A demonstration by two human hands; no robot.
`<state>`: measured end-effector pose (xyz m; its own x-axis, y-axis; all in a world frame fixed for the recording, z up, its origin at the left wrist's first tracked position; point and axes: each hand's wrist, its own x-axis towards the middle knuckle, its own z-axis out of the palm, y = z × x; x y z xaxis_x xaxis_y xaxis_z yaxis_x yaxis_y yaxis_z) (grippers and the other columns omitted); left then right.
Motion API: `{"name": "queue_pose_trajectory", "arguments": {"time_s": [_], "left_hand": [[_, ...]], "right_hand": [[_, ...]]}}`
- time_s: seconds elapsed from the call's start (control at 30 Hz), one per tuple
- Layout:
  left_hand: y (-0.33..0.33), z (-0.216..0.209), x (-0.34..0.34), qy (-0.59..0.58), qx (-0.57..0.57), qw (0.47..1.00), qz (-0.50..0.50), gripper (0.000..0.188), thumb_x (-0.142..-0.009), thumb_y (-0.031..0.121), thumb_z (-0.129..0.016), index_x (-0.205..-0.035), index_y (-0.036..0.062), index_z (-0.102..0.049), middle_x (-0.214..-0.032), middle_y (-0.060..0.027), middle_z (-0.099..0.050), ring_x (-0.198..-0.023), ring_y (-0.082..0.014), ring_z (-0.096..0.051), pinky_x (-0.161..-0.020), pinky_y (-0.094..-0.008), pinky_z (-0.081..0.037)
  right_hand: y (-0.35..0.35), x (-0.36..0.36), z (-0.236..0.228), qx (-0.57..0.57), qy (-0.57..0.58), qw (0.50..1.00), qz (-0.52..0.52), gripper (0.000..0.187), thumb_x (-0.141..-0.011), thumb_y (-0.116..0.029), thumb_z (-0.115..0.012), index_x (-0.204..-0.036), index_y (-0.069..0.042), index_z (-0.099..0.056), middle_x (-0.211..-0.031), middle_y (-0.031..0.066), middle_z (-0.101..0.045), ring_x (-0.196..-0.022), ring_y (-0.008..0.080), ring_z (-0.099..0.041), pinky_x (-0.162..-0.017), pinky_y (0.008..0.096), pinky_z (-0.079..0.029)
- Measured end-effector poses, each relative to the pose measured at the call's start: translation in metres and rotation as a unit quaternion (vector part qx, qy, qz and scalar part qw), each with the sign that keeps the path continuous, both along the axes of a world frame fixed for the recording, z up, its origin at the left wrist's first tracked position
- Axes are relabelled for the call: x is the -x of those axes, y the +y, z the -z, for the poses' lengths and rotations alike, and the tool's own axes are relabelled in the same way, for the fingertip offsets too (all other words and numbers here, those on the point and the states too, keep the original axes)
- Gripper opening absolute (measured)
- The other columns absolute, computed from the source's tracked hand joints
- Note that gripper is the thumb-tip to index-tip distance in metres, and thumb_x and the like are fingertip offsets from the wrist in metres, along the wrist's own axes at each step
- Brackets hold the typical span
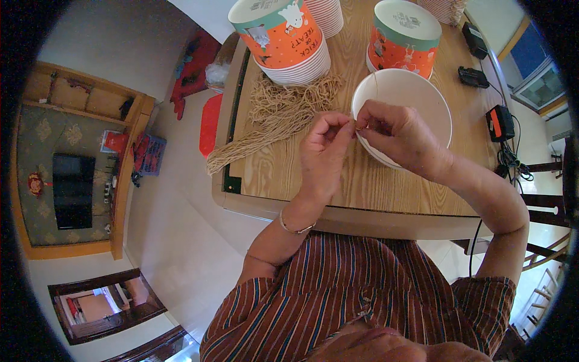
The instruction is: Threading string through small paper bowls and stacking them onto decorative paper cups as part of a manual assembly process.
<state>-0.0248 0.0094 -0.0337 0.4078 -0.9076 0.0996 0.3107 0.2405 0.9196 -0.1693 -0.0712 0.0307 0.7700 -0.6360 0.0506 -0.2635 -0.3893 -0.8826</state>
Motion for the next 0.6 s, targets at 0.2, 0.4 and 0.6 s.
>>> {"name": "queue_pose_trajectory", "arguments": {"time_s": [0.2,0.4,0.6], "left_hand": [[-0.002,-0.004,-0.003,-0.132,-0.017,0.99,-0.039,0.009,-0.087,-0.005,-0.063,-0.093,0.0012,-0.065,-0.094,-0.0011,-0.058,-0.086,-0.0084,-0.057,-0.076,-0.023,-0.047],[0.003,-0.023,-0.011,-0.453,0.076,0.884,-0.088,0.014,-0.08,-0.006,-0.066,-0.093,-0.0003,-0.065,-0.091,-0.0098,-0.06,-0.08,-0.0211,-0.062,-0.069,-0.0289,-0.05],[0.003,-0.033,-0.022,-0.541,0.126,0.83,-0.051,0.017,-0.078,-0.003,-0.068,-0.094,0.0006,-0.064,-0.091,-0.0108,-0.058,-0.078,-0.0263,-0.062,-0.066,-0.0333,-0.051]], "right_hand": [[-0.002,0.001,0.005,0.023,-0.016,1.0,0.007,0.005,-0.088,-0.003,-0.062,-0.091,-0.002,-0.058,-0.069,-0.0027,-0.051,-0.066,0.0021,-0.044,-0.057,0.0218,-0.039],[-0.002,0.001,0.004,0.046,0.009,0.999,0.026,0.007,-0.087,-0.004,-0.063,-0.092,-0.001,-0.059,-0.07,-0.0008,-0.054,-0.065,0.0029,-0.047,-0.057,0.0233,-0.042],[-0.004,0.002,0.008,0.035,-0.033,0.999,0.023,0.008,-0.087,-0.005,-0.063,-0.091,0.0,-0.058,-0.069,-0.0006,-0.055,-0.064,0.0041,-0.047,-0.056,0.024,-0.042]]}}
